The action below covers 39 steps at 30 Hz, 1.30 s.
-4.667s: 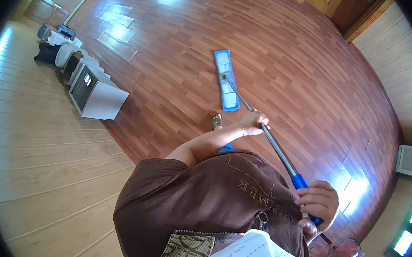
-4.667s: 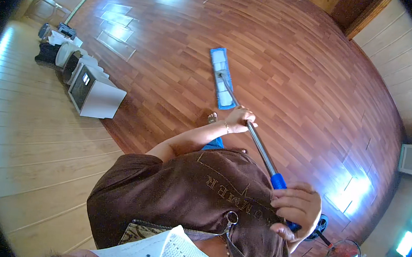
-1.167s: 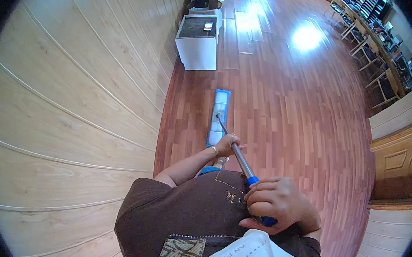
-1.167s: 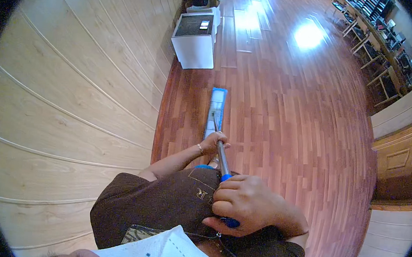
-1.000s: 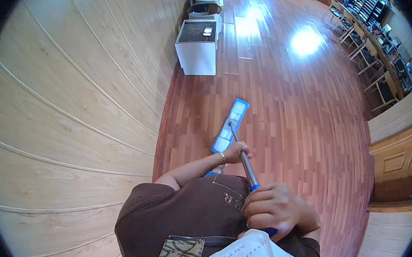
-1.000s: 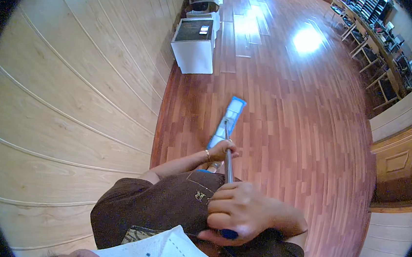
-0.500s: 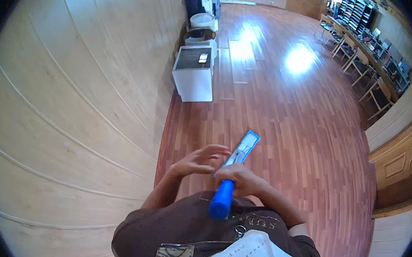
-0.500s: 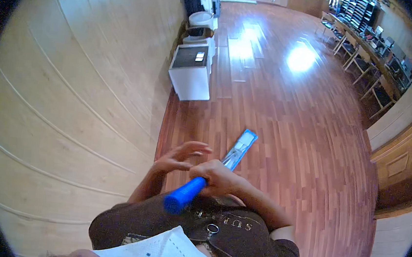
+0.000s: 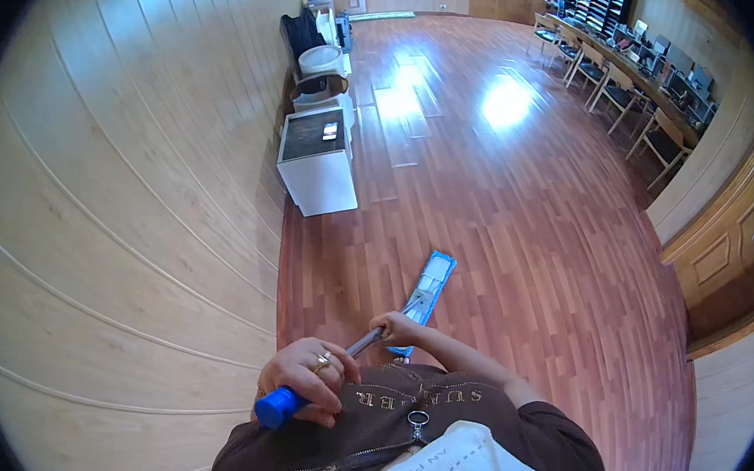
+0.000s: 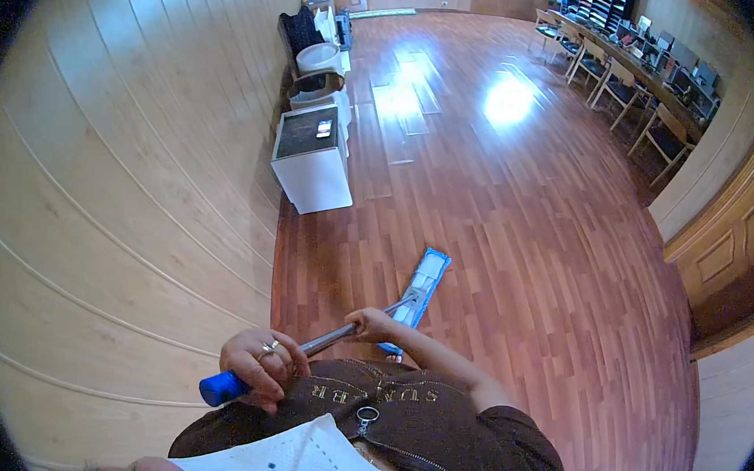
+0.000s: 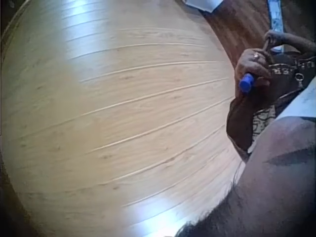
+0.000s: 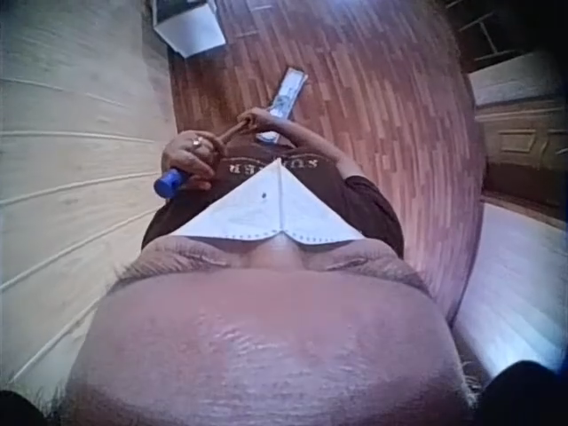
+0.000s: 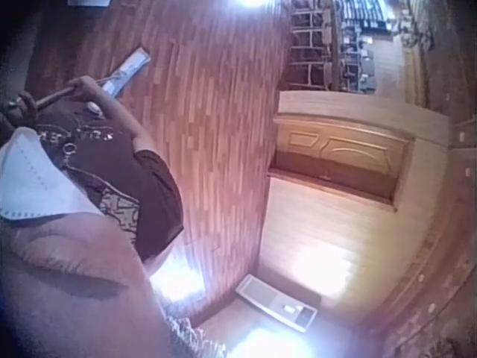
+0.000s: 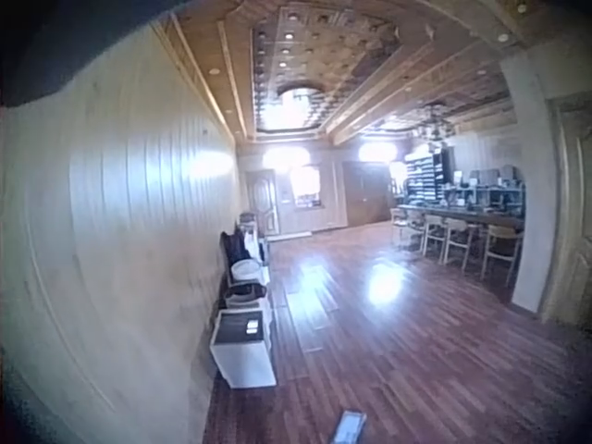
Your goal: Mopping the wooden floor of a room with a flat mop.
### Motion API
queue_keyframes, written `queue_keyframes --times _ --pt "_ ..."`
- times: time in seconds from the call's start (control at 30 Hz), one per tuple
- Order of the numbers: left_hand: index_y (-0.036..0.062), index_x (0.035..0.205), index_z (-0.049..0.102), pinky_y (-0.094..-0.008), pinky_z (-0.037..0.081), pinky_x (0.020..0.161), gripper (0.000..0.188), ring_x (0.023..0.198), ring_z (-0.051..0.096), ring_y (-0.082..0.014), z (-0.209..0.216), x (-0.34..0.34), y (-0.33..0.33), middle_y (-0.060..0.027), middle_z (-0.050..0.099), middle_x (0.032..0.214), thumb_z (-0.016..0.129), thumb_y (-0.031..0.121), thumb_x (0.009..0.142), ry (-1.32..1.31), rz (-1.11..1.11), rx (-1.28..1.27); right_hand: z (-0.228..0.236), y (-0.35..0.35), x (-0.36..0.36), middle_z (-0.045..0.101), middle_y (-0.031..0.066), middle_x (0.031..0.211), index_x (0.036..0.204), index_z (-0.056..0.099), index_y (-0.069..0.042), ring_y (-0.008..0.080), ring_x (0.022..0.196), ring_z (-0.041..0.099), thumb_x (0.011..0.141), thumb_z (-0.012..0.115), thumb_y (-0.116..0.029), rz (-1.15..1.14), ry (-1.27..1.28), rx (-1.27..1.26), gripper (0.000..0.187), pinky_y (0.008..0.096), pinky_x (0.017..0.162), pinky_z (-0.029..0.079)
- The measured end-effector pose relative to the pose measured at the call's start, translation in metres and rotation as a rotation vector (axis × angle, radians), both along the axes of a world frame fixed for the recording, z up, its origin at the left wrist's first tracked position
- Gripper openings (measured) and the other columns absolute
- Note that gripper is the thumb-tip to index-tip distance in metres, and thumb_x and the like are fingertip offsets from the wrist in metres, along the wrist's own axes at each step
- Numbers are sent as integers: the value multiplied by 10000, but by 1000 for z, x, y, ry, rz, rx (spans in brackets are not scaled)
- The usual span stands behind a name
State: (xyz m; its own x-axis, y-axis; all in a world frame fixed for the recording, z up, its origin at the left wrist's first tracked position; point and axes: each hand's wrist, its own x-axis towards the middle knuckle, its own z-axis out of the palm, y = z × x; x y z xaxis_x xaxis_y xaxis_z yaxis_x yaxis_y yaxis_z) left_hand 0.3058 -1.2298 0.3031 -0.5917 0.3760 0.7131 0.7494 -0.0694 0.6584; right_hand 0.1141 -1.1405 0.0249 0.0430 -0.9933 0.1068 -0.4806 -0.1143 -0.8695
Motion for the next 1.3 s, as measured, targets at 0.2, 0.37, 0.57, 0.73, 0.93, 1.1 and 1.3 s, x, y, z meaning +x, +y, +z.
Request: queue_keyframes --times 0.2,0.37,0.57,0.73,0.93,1.1,1.3 --pt "38 818 632 -430 527 706 166 539 599 -204 15 -21 -23 -46 593 641 770 121 774 47 -165 -107 -16 -24 -11 566 154 657 692 560 -81 362 625 559 709 715 -198 -75 128 -46 195 447 566 425" --pt "34 843 621 -422 528 707 218 553 607 -198 24 -45 -50 -43 591 651 781 167 778 80 -182 -115 0 -38 -20 598 162 702 716 584 -80 396 707 589 631 674 -118 -112 195 88 129 473 619 449" --pt "31 841 614 -395 540 676 237 532 605 -187 22 -102 -75 -47 589 639 783 188 785 107 -316 -47 5 -29 -49 519 184 578 603 569 -49 360 519 504 813 688 -336 -406 154 -106 375 434 505 383" --pt "42 824 612 -388 555 662 244 508 575 -181 16 -174 -73 -49 576 621 784 210 787 147 -509 -14 -44 -12 -97 596 171 692 644 598 -97 378 661 588 689 712 -272 -633 257 2 213 481 576 426" --pt "57 808 615 -381 562 681 254 520 565 -171 11 -242 -37 -32 561 614 808 207 742 92 -807 -53 -8 69 -103 648 130 764 709 627 -136 371 760 621 635 642 -190 -991 184 160 93 489 674 488" --pt "77 786 616 -378 569 711 251 529 572 -147 13 -255 4 -10 557 608 816 217 728 46 -970 -143 -1 127 -71 633 129 701 669 609 -121 368 714 618 616 646 -200 -1248 87 156 103 490 639 478" --pt "95 795 604 -371 576 710 274 550 596 -148 4 -262 93 -5 564 614 822 245 725 55 -1310 -170 -15 207 3 601 119 633 632 582 -110 362 665 606 597 650 -198 -1591 96 88 116 470 600 469"
